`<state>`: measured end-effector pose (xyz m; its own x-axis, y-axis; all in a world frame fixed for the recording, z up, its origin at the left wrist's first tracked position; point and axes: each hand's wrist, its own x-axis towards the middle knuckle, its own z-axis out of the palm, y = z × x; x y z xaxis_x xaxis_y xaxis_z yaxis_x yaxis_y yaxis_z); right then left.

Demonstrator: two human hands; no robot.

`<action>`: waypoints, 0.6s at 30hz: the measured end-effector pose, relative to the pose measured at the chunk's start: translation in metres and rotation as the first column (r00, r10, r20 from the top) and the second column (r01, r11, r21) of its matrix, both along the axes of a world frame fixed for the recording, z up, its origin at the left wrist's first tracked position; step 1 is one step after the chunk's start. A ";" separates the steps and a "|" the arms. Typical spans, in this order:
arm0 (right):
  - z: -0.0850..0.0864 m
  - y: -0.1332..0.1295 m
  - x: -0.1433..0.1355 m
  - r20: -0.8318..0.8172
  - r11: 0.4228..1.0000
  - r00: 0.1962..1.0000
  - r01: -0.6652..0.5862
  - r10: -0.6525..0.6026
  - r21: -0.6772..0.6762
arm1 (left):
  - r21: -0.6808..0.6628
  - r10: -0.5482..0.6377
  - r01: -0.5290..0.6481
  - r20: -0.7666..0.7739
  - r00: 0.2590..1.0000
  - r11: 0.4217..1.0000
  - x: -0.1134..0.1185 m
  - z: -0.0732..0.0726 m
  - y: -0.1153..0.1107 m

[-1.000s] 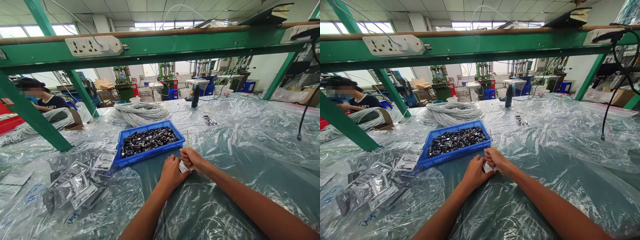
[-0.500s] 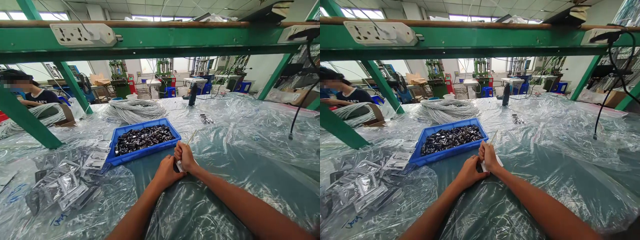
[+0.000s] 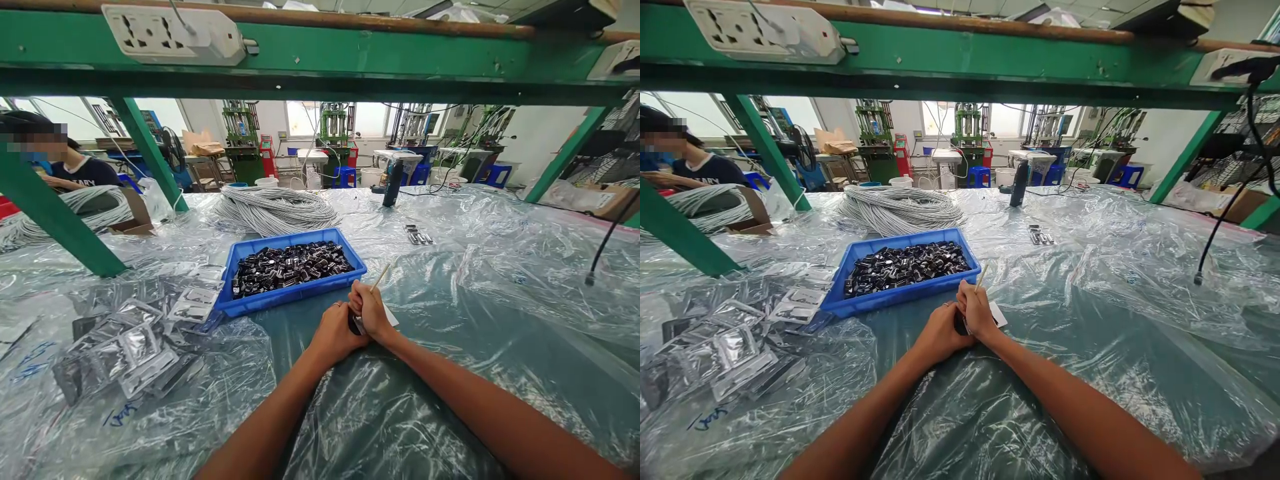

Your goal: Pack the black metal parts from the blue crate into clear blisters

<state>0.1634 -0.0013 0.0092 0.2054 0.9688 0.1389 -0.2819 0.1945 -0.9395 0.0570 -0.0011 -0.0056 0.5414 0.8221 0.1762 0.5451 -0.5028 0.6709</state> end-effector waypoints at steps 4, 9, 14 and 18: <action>0.002 -0.013 0.000 0.045 0.992 0.994 -0.092 0.096 -0.083 | 0.000 -0.010 0.010 0.034 0.999 1.000 -0.001 -0.001 0.001; 0.019 -0.018 0.027 -0.017 0.940 0.962 -0.269 0.272 -0.212 | -0.072 0.030 -0.027 0.043 0.999 0.997 -0.007 0.004 0.001; 0.038 0.001 0.098 0.430 0.893 0.858 -0.071 0.282 -0.445 | -0.302 0.003 0.102 0.328 0.945 0.948 -0.018 0.016 0.008; 0.038 0.004 0.139 0.843 0.842 0.257 0.151 0.472 -0.517 | -0.433 0.105 0.230 0.622 0.776 0.871 -0.024 0.020 0.019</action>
